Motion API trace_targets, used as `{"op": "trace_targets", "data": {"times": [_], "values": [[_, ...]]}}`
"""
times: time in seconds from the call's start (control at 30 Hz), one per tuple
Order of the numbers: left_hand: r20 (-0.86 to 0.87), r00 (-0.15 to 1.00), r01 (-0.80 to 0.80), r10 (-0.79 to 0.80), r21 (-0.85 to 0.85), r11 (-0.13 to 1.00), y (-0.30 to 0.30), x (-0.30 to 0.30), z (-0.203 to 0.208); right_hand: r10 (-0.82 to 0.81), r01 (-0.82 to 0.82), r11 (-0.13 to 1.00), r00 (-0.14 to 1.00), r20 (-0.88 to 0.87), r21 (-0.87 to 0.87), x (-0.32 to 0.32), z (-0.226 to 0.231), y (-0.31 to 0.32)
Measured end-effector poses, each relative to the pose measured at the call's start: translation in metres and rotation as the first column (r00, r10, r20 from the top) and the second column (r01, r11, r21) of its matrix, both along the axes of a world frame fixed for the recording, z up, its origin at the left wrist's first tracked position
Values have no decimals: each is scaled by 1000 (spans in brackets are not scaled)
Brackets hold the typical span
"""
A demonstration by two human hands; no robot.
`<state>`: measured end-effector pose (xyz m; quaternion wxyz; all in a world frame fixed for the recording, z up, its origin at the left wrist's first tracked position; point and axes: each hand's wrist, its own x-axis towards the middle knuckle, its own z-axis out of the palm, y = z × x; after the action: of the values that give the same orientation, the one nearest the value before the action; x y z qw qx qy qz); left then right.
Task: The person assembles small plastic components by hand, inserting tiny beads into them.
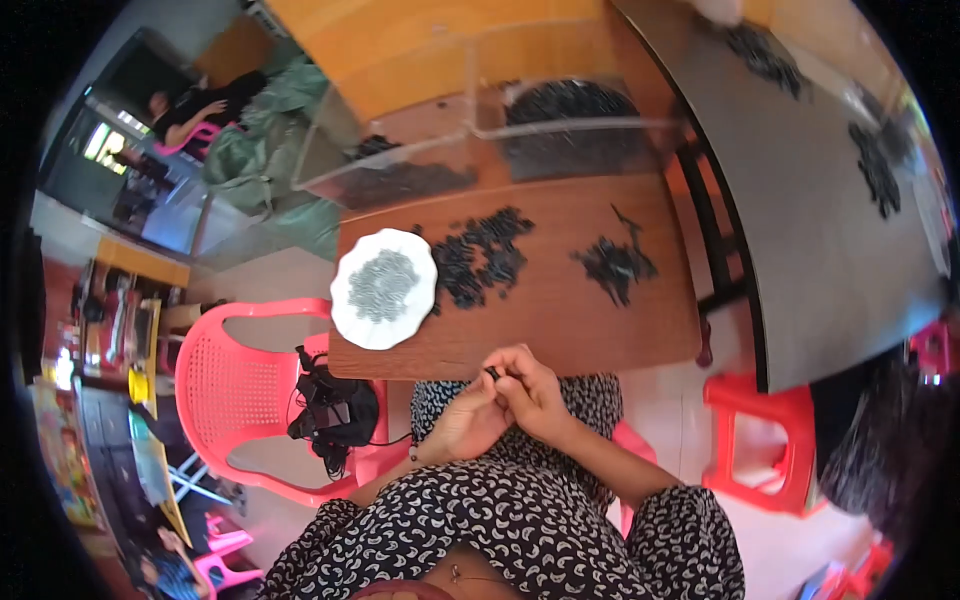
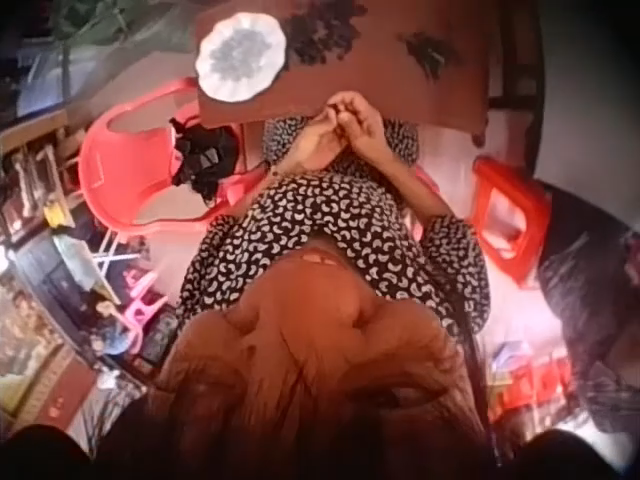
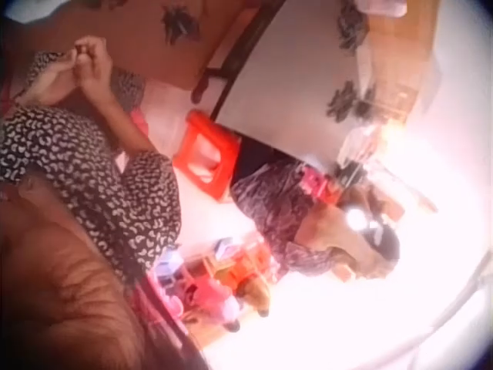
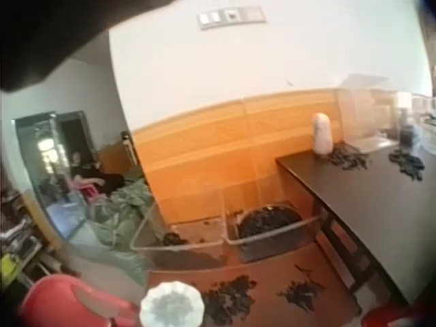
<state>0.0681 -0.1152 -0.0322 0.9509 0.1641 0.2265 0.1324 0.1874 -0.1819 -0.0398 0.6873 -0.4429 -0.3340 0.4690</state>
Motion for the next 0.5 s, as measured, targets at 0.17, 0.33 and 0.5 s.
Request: {"op": "trace_targets", "data": {"times": [0.17,0.33,0.5], "values": [[104,990,-98,100,-28,995,17,10,25,24,-38,998,973,231,56,18,28,24],[157,955,-249,250,-26,968,46,17,34,-341,106,932,579,740,346,31,58,59],[124,934,-337,335,-10,942,55,14,63,-415,133,902,530,740,411,35,78,70]]}}
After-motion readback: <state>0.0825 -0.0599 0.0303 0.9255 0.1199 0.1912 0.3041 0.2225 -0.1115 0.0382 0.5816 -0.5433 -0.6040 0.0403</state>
